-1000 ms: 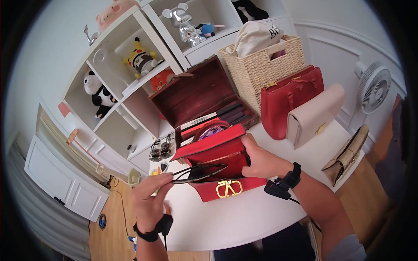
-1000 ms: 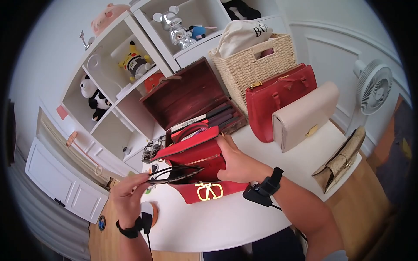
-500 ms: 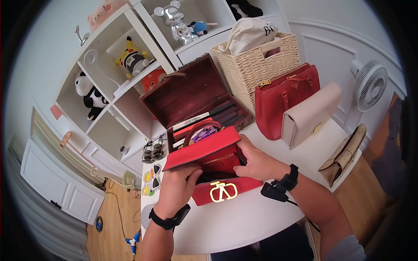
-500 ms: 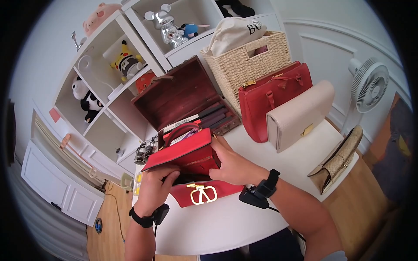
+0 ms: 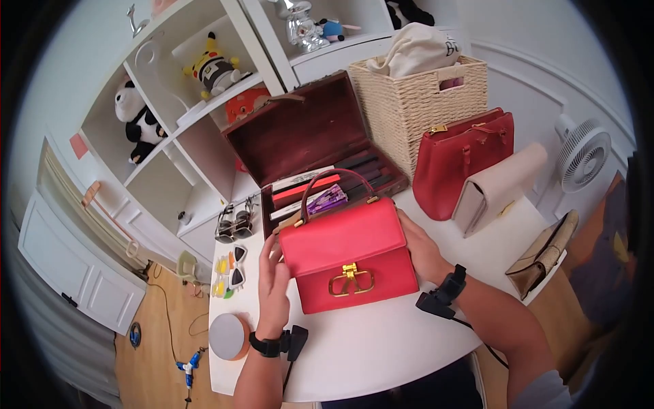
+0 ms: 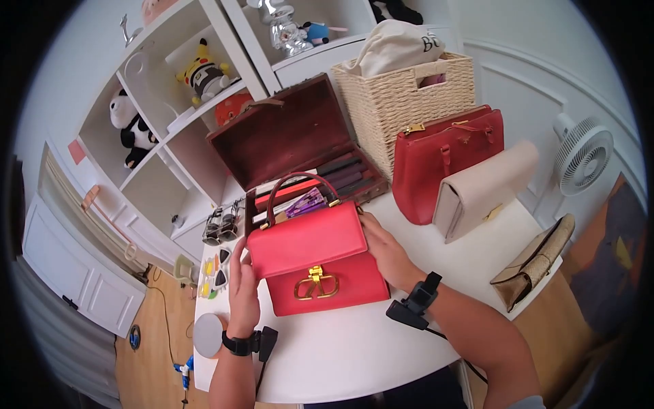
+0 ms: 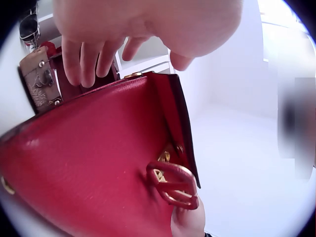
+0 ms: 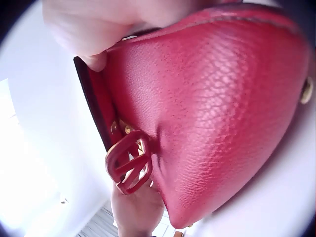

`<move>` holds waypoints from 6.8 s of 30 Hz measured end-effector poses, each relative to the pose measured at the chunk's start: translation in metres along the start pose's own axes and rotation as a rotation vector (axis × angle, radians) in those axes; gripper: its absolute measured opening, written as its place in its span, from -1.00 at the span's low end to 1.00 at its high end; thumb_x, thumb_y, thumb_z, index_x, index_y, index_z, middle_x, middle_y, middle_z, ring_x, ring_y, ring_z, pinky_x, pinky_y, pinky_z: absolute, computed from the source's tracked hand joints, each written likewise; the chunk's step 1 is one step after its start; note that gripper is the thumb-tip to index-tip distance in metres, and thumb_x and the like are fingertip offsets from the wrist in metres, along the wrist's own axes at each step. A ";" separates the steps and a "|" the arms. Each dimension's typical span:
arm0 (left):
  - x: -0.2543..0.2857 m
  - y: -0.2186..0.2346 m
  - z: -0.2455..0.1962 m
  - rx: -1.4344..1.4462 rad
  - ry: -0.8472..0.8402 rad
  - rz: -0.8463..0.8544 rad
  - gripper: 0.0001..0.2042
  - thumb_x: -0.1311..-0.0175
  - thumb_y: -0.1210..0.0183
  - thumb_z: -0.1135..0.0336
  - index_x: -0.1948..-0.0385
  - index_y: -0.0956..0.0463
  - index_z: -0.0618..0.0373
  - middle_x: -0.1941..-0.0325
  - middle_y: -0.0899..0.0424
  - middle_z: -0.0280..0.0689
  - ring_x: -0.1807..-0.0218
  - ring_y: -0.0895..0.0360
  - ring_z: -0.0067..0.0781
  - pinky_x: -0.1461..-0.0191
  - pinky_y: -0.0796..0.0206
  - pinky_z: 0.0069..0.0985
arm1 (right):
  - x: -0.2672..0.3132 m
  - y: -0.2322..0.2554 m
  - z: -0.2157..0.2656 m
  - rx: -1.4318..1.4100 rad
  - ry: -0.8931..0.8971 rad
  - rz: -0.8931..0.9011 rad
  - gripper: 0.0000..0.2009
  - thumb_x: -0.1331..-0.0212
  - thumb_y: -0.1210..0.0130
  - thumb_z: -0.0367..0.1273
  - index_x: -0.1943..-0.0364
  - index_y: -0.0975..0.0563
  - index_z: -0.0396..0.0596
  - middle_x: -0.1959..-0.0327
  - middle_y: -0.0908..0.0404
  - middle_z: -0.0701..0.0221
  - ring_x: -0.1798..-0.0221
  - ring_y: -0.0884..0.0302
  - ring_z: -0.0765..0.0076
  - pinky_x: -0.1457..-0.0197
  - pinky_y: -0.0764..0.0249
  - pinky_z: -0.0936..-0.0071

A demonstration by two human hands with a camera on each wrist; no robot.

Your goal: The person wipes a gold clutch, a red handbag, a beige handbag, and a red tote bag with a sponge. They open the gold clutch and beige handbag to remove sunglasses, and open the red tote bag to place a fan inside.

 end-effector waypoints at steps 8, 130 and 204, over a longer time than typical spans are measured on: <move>0.004 -0.002 0.008 -0.038 0.007 -0.005 -0.28 -0.42 -0.22 0.20 -0.50 -0.02 0.15 -0.50 -0.24 -0.05 -0.50 -0.24 -0.18 -0.45 -0.23 -0.25 | 0.001 -0.005 -0.012 -0.183 -0.100 -0.007 -0.31 -0.55 0.32 0.11 -0.45 -0.23 -0.20 -0.36 -0.43 0.29 -0.36 -0.40 0.42 -0.46 -0.31 0.38; 0.041 -0.052 -0.059 -0.456 -0.078 0.381 -0.51 -0.01 -0.57 0.29 0.08 -0.52 0.29 0.31 -0.78 -0.19 0.22 -0.71 -0.49 0.04 -0.49 -0.54 | 0.190 0.123 0.222 1.577 -0.124 0.082 -0.50 0.14 -0.51 0.05 0.15 -0.68 0.13 0.05 -0.68 0.51 -0.30 -0.38 0.17 -0.44 0.03 0.21; -0.026 -0.282 -0.087 0.378 -0.168 0.374 -0.51 -0.17 -0.16 0.78 -0.16 -0.34 0.30 -0.22 -0.43 -0.12 0.00 -0.70 -0.31 0.04 -0.52 -0.53 | 0.214 0.130 0.218 1.539 0.165 -0.097 -0.51 0.14 -0.51 -0.10 0.07 -0.65 0.12 0.09 -0.65 0.53 -0.11 -0.42 0.22 -0.39 -0.07 0.11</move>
Point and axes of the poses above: each hand's wrist, its own x-axis away from the middle knuckle, its own y-axis out of the back of the hand, z = x × y, the point moved 6 cm from there along -x, towards the middle knuckle
